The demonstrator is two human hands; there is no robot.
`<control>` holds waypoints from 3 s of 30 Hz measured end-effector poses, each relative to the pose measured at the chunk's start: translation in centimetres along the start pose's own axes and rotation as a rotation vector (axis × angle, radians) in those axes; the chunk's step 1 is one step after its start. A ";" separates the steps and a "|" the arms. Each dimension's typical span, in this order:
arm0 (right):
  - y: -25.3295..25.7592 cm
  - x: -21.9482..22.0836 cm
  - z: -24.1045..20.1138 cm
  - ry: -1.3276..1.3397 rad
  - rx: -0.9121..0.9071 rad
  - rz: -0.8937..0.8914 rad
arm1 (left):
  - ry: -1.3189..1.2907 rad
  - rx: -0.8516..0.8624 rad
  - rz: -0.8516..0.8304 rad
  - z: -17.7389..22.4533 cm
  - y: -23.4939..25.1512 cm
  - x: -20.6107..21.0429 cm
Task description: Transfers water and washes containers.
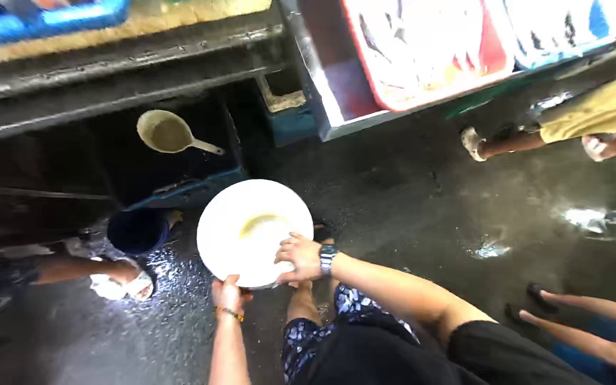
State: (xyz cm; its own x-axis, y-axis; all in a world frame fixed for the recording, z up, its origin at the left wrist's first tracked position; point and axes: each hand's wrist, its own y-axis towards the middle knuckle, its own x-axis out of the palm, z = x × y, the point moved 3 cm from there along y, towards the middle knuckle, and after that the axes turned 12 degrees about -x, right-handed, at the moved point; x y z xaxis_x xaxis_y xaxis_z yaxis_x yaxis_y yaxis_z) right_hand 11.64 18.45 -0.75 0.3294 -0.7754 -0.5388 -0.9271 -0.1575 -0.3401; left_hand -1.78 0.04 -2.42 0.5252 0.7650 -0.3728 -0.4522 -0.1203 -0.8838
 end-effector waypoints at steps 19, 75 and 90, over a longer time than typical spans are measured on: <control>-26.6 -4.5 22.0 -0.280 -0.028 0.271 | 0.114 -0.225 -0.204 -2.7 -6.5 34.9; -26.5 5.0 8.0 -0.407 0.329 0.831 | 0.081 0.518 -0.323 -0.2 -12.7 24.2; -7.3 4.5 5.6 -0.270 -0.028 0.256 | -0.423 0.162 -0.087 -5.9 -3.5 5.1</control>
State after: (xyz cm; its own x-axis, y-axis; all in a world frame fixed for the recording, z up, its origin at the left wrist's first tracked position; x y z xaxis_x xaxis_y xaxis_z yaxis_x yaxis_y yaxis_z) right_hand 20.84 19.53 -5.03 0.1184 -0.6032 -0.7888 -0.9888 0.0008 -0.1490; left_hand 6.74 0.63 -2.93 0.2407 0.9630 -0.1216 -0.5438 0.0300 -0.8387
